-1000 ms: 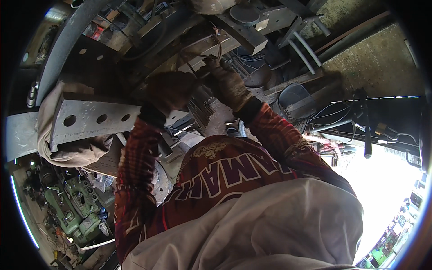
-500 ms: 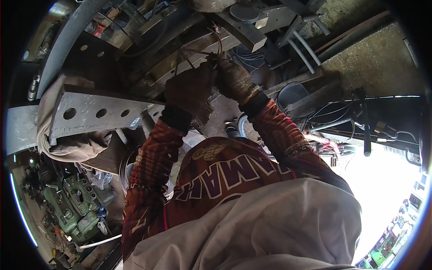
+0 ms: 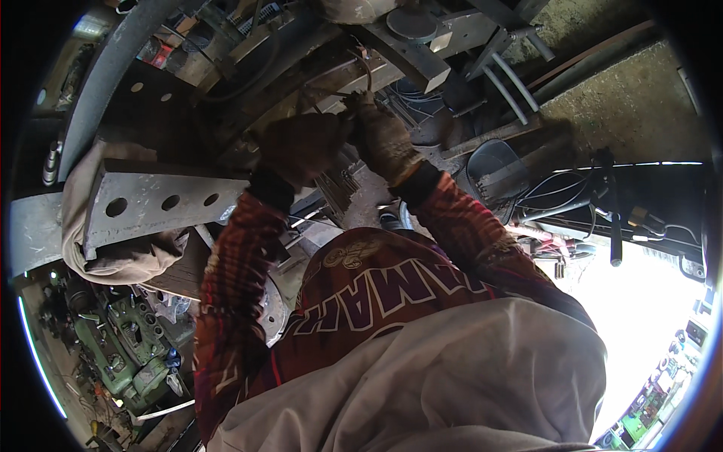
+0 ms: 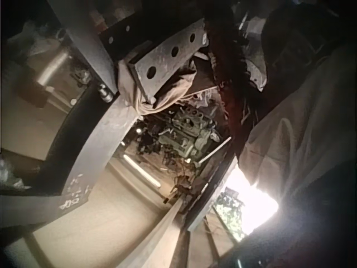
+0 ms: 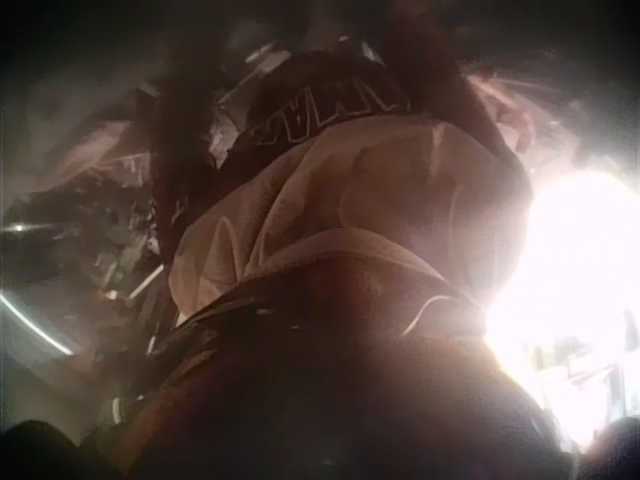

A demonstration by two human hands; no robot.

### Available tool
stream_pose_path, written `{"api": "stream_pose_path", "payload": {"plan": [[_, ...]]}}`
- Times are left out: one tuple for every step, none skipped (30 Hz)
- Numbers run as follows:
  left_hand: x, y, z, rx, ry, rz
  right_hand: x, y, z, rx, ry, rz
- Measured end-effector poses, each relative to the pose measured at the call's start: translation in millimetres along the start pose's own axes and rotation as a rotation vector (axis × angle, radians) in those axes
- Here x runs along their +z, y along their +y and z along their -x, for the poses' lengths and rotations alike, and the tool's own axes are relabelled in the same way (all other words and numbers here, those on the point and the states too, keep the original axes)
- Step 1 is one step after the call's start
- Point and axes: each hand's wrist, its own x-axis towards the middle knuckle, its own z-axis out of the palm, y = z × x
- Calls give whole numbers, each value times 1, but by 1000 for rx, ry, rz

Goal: The person secures a bundle of wire with a short piece of copper wire by twisting the ends together using gloved hands.

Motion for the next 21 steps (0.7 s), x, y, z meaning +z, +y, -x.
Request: {"api": "stream_pose_path", "payload": {"plan": [[-1,-3,-1,23,-4,53,5,0,-3,-53,39,152],[0,-1,2,-3,14,49,8,-7,-6,-110,76,298],[3,3,5,-28,33,44,4,-14,-5,-94,52,251],[5,8,6,-52,51,39,-3,-20,-3,-78,29,204],[8,18,3,-134,28,24,-12,-24,0,-53,18,165],[7,30,-2,-220,10,3,-16,-21,1,-83,19,71],[7,39,-7,-305,-7,-18,-18,-15,3,-114,21,-23],[5,46,-10,-340,-36,-25,-20,-20,4,-99,-5,-16],[1,51,-15,-375,-65,-32,-21,-25,2,-91,-28,-11],[-2,53,-17,-412,-94,-40,-23,-30,-1,-34,-65,100],[-3,53,-19,-408,-116,-39,-26,-35,-3,30,-91,215],[-3,53,-21,-405,-137,-39,-27,-33,-2,4,-80,208],[-3,53,-22,-403,-157,-40,-28,-30,-2,-22,-71,202],[-2,53,-24,-403,-172,-40,-29,-26,-2,-49,-62,195],[0,52,-26,-402,-186,-39,-29,-23,-3,-60,-59,208],[2,52,-27,-407,-201,-40,-27,-19,-3,-72,-60,218],[0,52,-26,-408,-198,-24,-26,-19,-5,-88,-63,228],[-2,52,-25,-409,-195,-8,-28,-19,-6,-107,-72,219],[-3,52,-24,-409,-192,8,-31,-21,-7,-126,-80,211],[-3,53,-24,-413,-188,12,-33,-22,-7,-144,-88,203],[-2,54,-24,-416,-185,16,-34,-21,-8,-167,-85,187]]}}
